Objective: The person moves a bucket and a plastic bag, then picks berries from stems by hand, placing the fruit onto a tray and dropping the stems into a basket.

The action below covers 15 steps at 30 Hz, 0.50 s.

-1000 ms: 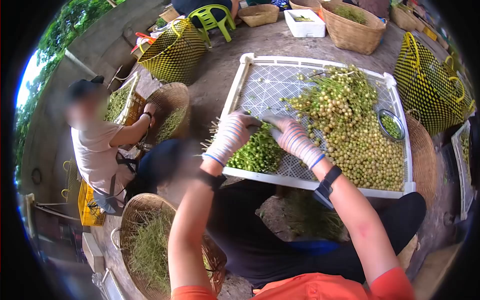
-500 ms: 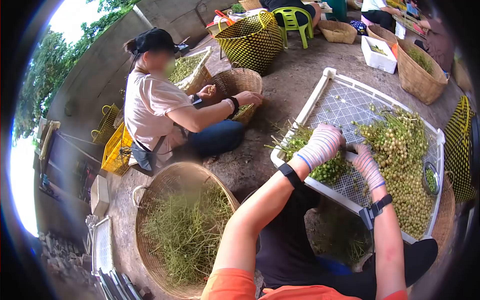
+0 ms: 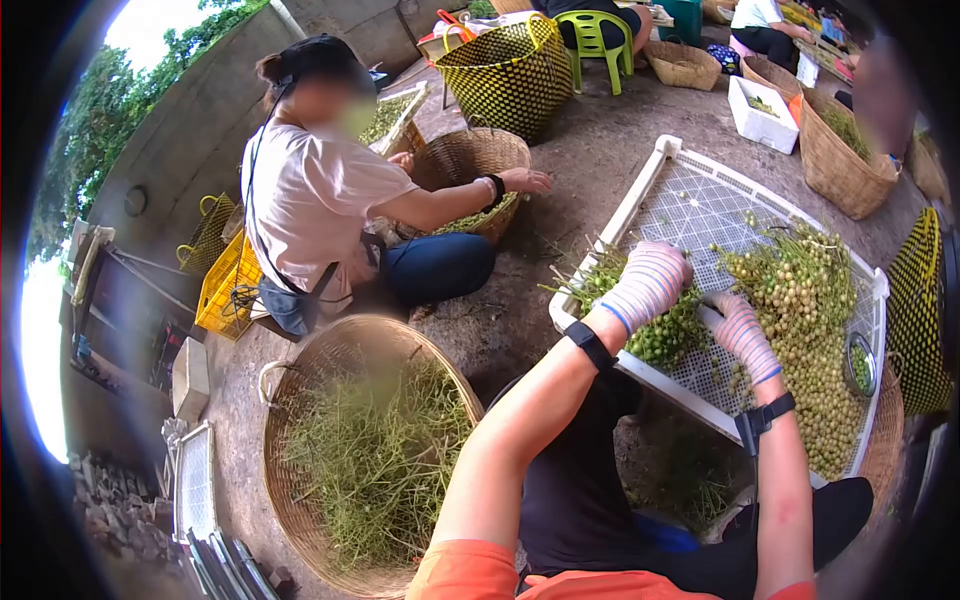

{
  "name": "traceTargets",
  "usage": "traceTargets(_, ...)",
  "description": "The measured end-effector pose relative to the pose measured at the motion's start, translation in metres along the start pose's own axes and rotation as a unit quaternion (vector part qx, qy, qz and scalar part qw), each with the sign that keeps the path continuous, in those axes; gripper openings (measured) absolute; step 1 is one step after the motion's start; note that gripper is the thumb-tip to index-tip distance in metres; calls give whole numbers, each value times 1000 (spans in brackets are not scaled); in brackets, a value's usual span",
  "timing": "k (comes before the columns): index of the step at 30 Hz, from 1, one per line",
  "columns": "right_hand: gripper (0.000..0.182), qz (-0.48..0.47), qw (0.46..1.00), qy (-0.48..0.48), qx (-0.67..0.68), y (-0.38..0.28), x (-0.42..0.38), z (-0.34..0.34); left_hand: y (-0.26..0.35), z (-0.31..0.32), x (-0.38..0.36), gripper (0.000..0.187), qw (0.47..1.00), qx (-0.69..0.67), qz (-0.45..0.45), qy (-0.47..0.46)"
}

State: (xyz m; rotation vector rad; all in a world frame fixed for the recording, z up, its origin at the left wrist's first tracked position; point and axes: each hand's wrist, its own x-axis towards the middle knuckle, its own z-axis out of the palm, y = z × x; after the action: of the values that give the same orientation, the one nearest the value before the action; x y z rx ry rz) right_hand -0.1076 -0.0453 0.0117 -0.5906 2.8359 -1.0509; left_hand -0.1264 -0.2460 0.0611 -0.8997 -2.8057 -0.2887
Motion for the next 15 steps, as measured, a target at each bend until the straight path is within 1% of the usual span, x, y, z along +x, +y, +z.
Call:
traceTargets(2,28,-3,1000,-11,-15,-3,-4,-5,0,2,0,14,1000,-7,-9,-6)
traceTargets(4,30,-14,989,-21,-148,-6,-6,-12,2,3,1,13,1000,14,5,-17)
traceTargets(5,30,-11,989,-22,-147,-9,-7,-14,1,3,1,13,1000,12,7,-19)
traceTargets(7,31,71,967,-60,-237,-20,-8,-20,-2,2,3,12,999,-19,-21,-42)
traceTargets(9,31,68,965,-68,-246,-19,-12,-21,1,1,5,13,998,-19,-32,-49)
traceTargets(11,32,10,978,-11,-210,1,-15,-14,4,2,4,13,998,11,1,-58)
traceTargets(13,33,17,978,-12,-208,-1,-16,-18,4,3,4,14,999,1,5,-46)
traceTargets(15,34,107,948,-109,-280,-11,-15,-26,6,3,5,14,998,-5,-5,-59)
